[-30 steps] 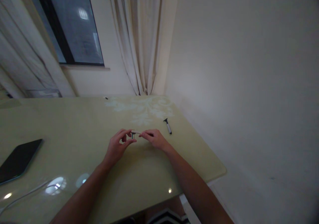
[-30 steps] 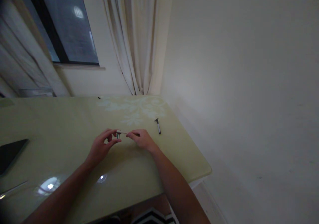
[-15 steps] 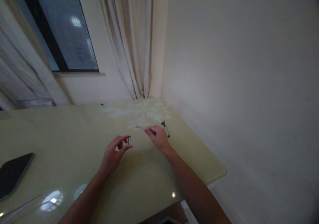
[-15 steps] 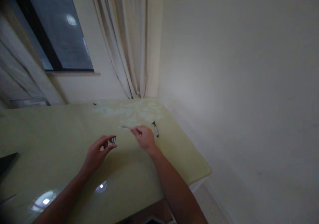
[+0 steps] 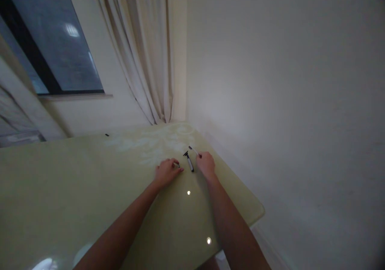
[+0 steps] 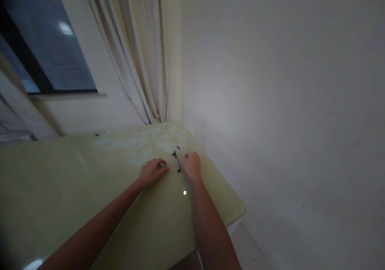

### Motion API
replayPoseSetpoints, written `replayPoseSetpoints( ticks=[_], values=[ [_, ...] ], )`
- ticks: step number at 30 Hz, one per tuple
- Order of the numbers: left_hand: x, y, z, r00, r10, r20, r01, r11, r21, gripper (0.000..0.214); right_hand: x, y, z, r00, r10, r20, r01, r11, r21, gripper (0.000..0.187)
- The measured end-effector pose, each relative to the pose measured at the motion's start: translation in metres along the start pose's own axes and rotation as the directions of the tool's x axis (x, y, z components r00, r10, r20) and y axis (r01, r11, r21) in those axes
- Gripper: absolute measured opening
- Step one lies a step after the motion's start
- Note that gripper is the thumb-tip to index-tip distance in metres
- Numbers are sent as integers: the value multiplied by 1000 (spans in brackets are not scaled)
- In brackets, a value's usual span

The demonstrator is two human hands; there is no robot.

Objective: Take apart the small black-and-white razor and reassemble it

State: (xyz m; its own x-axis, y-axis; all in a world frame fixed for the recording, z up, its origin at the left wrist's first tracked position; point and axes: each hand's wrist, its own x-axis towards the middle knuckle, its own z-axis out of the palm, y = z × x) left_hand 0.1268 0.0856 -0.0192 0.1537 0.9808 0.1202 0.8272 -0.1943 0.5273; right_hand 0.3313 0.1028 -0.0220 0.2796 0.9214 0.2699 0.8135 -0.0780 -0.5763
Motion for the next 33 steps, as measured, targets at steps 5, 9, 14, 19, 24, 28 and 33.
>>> replayPoseSetpoints(
  ticks=[5,9,14,19,24,28,33],
  values=[
    [17,4,11,996,-40,-80,45,996,71,43,-2,2,-1,999,54,3,-54,996,-72,23],
    [13,-4,13,997,25,-69,-19,996,86,45,-3,0,1,998,60,18,-58,995,-76,19],
    [9,-4,10,997,28,-67,-21,994,107,42,-5,-2,0,998,63,12,-62,995,-73,17],
    [12,-3,10,998,12,-55,-7,996,90,42,-7,-4,-4,997,79,16,-76,991,-110,16],
    [13,-6,10,999,22,-48,-19,997,75,39,-9,-6,-8,996,91,15,-89,987,-131,17],
    [14,-5,10,998,7,-59,-5,999,40,37,-8,-13,-9,997,-6,-82,-1,996,-94,19],
    [0,-10,0,997,75,-2,-74,995,-72,33,-13,-24,-5,994,-90,-69,86,994,-68,23]
  ],
)
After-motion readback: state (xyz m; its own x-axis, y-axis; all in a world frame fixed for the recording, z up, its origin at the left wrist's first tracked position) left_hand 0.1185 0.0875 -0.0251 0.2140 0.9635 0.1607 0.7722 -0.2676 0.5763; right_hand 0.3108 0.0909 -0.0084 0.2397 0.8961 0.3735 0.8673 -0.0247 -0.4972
